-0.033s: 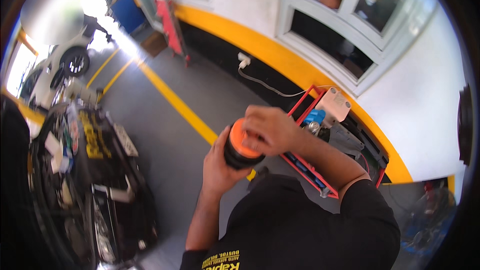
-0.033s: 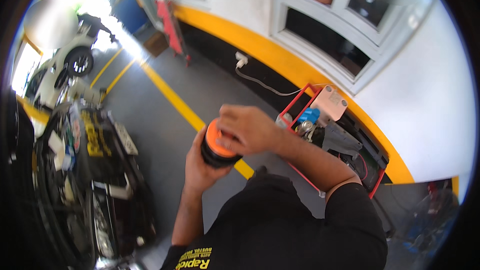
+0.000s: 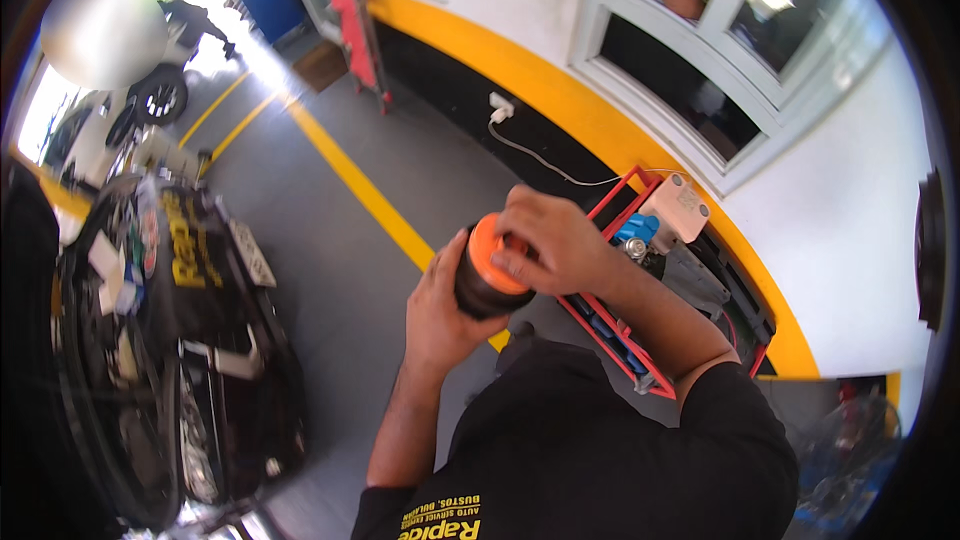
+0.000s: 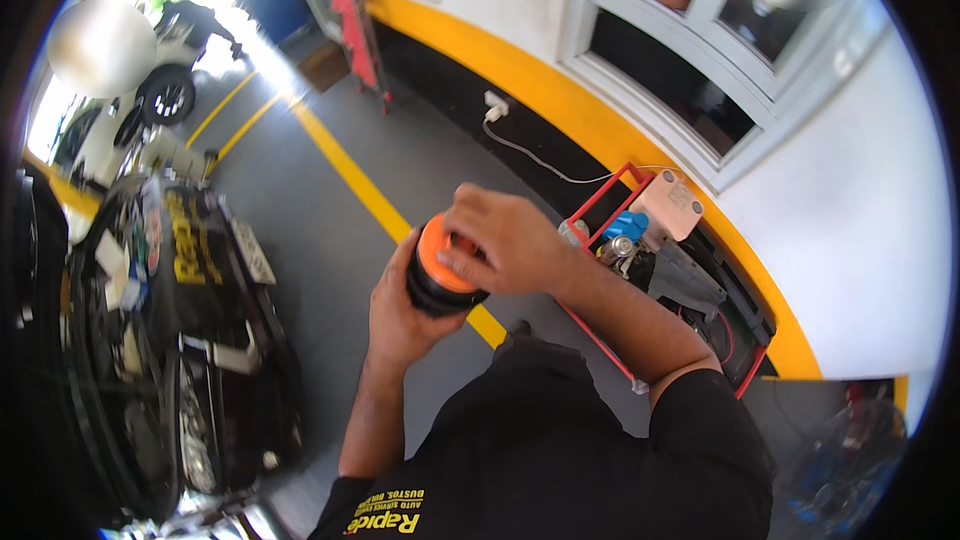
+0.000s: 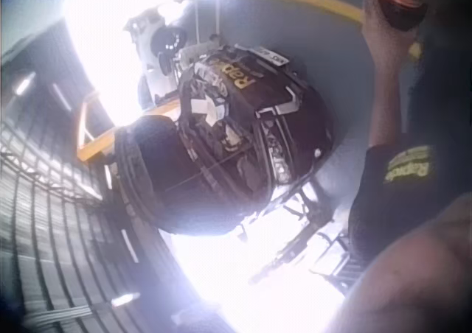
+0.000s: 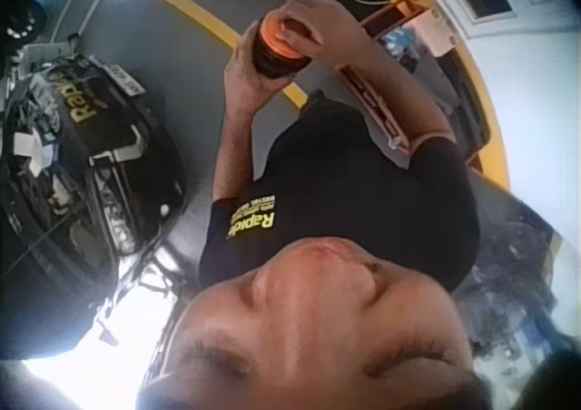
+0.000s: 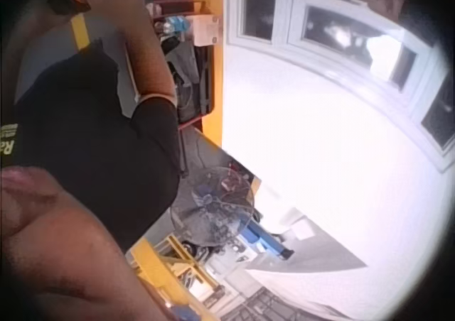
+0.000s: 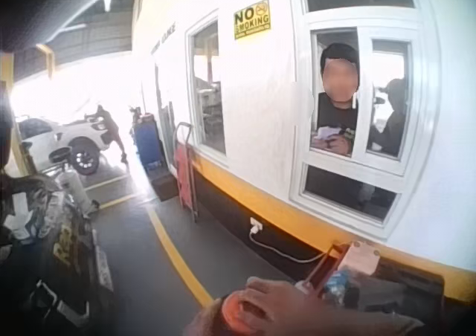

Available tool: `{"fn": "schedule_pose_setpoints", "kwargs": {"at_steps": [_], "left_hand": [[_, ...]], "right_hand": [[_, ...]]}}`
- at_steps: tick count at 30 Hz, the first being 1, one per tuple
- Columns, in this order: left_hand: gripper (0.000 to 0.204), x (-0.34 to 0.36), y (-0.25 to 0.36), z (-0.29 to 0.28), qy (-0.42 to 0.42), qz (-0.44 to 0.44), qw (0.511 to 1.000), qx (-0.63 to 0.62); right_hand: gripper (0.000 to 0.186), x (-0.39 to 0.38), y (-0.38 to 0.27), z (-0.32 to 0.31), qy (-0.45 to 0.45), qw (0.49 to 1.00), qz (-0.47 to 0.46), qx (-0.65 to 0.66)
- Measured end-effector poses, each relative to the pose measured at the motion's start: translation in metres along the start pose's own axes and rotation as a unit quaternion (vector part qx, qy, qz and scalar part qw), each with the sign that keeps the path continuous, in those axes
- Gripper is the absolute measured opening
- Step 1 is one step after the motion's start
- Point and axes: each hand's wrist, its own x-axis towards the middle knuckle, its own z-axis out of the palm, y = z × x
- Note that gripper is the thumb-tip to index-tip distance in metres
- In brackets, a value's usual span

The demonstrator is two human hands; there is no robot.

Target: The person carries a cylindrical car part and a piece of paper through a garage, then places the paper on a car hood. The person picks up a black mechanical component, wipes it with a cloth, and installs it into the engine bay of a car.

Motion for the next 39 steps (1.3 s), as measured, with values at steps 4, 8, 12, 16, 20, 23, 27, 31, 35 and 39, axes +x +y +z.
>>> {"fn": "schedule_pose_setpoints", "kwargs": {"at_steps": [4, 8, 12, 16, 20, 23, 27, 31, 35, 39], "left_hand": [[0.102, -0.024, 0.012, -0.034, 0.063, -0.003, 0.989, 0.136], [0.1, -0.045, 0.026, -0.058, 0.084, -0.018, 0.981, 0.174], [0.1, -0.059, 0.036, -0.076, 0.107, -0.045, 0.981, 0.159], [0.105, -0.066, 0.033, -0.073, 0.096, -0.055, 0.983, 0.149], [0.102, -0.092, 0.037, -0.066, 0.126, -0.102, 0.983, 0.083], [0.104, -0.11, 0.031, -0.057, 0.112, -0.105, 0.988, 0.021], [0.105, -0.124, 0.035, -0.038, 0.142, -0.106, 0.977, -0.12], [0.107, -0.181, 0.004, -0.035, 0.191, -0.084, 0.948, -0.239], [0.111, -0.194, 0.014, -0.04, 0.202, -0.117, 0.913, -0.335], [0.115, -0.184, 0.009, -0.044, 0.18, -0.112, 0.911, -0.353]], "right_hand": [[0.025, 0.014, -0.042, 0.02, 0.019, 0.994, 0.104, -0.005], [0.03, 0.023, -0.061, 0.014, -0.052, 0.992, 0.082, 0.086], [0.034, 0.039, -0.067, 0.015, -0.082, 0.991, -0.086, 0.054], [0.036, 0.028, -0.073, 0.024, -0.072, 0.992, 0.043, 0.092], [0.035, 0.035, -0.09, 0.034, -0.023, 0.994, -0.087, 0.064], [0.036, 0.024, -0.086, 0.03, -0.124, 0.983, -0.091, 0.099], [0.049, 0.022, -0.083, 0.011, -0.142, 0.983, -0.113, 0.0], [0.059, 0.066, -0.116, -0.109, 0.072, 0.982, -0.168, 0.044], [0.056, 0.088, -0.164, -0.265, 0.312, 0.878, -0.304, -0.198], [0.052, 0.078, -0.204, -0.347, 0.311, 0.836, -0.256, -0.372]]}}
